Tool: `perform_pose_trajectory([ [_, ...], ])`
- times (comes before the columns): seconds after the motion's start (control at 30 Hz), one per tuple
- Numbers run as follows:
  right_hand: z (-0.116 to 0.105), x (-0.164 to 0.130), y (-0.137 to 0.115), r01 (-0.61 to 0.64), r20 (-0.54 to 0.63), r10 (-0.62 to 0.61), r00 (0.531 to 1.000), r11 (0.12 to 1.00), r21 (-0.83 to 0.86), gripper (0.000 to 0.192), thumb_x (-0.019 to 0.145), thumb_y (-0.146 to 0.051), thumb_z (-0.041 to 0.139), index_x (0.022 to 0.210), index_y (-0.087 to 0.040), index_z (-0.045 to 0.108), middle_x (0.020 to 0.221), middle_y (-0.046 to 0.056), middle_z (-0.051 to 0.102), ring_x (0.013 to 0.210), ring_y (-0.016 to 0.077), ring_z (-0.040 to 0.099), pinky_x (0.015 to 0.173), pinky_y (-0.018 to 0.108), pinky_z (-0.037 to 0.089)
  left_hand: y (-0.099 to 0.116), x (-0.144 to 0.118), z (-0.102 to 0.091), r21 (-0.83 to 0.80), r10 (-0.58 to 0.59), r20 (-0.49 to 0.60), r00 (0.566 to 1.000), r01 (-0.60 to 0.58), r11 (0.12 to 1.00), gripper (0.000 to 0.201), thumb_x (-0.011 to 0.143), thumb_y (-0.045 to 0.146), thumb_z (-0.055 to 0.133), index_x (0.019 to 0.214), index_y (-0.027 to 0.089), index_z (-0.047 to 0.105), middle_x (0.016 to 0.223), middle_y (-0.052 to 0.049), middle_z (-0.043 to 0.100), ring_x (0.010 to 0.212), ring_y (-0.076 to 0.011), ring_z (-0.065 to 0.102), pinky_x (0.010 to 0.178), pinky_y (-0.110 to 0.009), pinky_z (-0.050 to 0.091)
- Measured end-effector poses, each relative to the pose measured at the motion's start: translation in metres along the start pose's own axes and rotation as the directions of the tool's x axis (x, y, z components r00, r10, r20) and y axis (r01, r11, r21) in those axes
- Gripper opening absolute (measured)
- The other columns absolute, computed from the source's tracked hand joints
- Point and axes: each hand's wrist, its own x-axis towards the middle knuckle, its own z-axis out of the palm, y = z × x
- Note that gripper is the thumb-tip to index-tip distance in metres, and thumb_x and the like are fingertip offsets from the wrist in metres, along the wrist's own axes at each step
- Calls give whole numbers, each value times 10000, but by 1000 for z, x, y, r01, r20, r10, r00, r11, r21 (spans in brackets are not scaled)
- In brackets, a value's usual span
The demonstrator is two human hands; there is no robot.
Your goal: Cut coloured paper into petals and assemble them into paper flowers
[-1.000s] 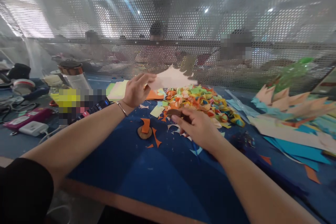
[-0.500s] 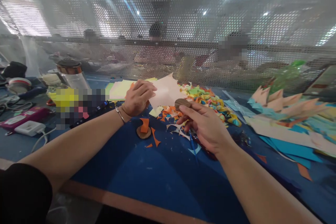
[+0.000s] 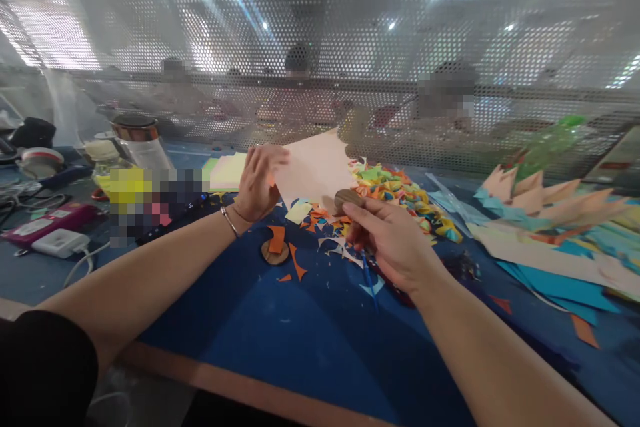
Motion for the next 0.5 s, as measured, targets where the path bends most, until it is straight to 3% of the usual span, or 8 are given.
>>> perform_pose_trajectory([
  [0.07,0,1,2,61,-20,-62,998,997,-37,402,653,-558,905,773,-219,727,554,-14,613,499,119,545,452,244,423,5,-1,5,-84,-334,-43,942,329,941,356,873,213,674,1209,207,556,1258,-150,670,1214,-300,613,1077,-539,496],
  [0.1,0,1,2,85,-31,-87,996,995,-54,409,653,-573,899,751,-220,716,549,-13,610,496,122,543,454,252,423,9,-1,6,-180,-511,-6,860,502,846,421,823,226,738,1205,191,565,1254,-164,671,1224,-312,607,1088,-548,489],
  [0.13,-1,2,3,103,-42,-106,993,992,-68,421,648,-586,897,727,-221,702,542,-13,606,492,124,540,456,257,422,13,-1,8,-300,-649,125,751,652,697,460,766,211,790,1177,182,584,1227,-161,686,1210,-312,617,1087,-549,491],
  [0.17,-1,2,3,116,-51,-120,991,990,-83,435,642,-598,895,706,-220,691,536,-10,603,488,125,536,457,262,419,18,0,8,-399,-696,348,628,771,497,485,709,182,830,1140,178,607,1175,-146,711,1171,-305,642,1067,-541,508],
  [0.23,-1,2,3,138,-62,-146,987,983,-117,460,640,-625,887,680,-218,676,532,-3,604,485,126,530,462,269,417,30,3,9,-398,-453,815,361,917,14,552,602,111,886,1096,173,648,1079,-115,753,1093,-291,694,1022,-518,545],
  [0.3,-2,3,2,156,-60,-166,984,976,-152,478,649,-652,874,684,-217,679,531,3,609,487,130,529,468,275,418,44,7,10,-388,-380,867,322,915,-111,521,614,145,897,1080,177,666,1019,-88,764,998,-248,730,987,-469,575],
  [0.4,-4,3,1,161,-50,-172,984,971,-177,500,654,-689,864,717,-221,699,527,0,614,484,134,535,471,279,426,65,11,14,-524,-516,805,291,757,-390,207,765,200,816,906,179,666,960,-76,754,958,-202,732,1053,-424,554],
  [0.5,-3,2,1,155,-28,-162,986,971,-181,508,661,-709,856,758,-227,727,536,2,621,488,143,551,482,292,446,82,10,20,-548,-557,796,236,673,-498,166,866,304,765,851,190,646,981,-93,736,1034,-237,725,1099,-464,533],
])
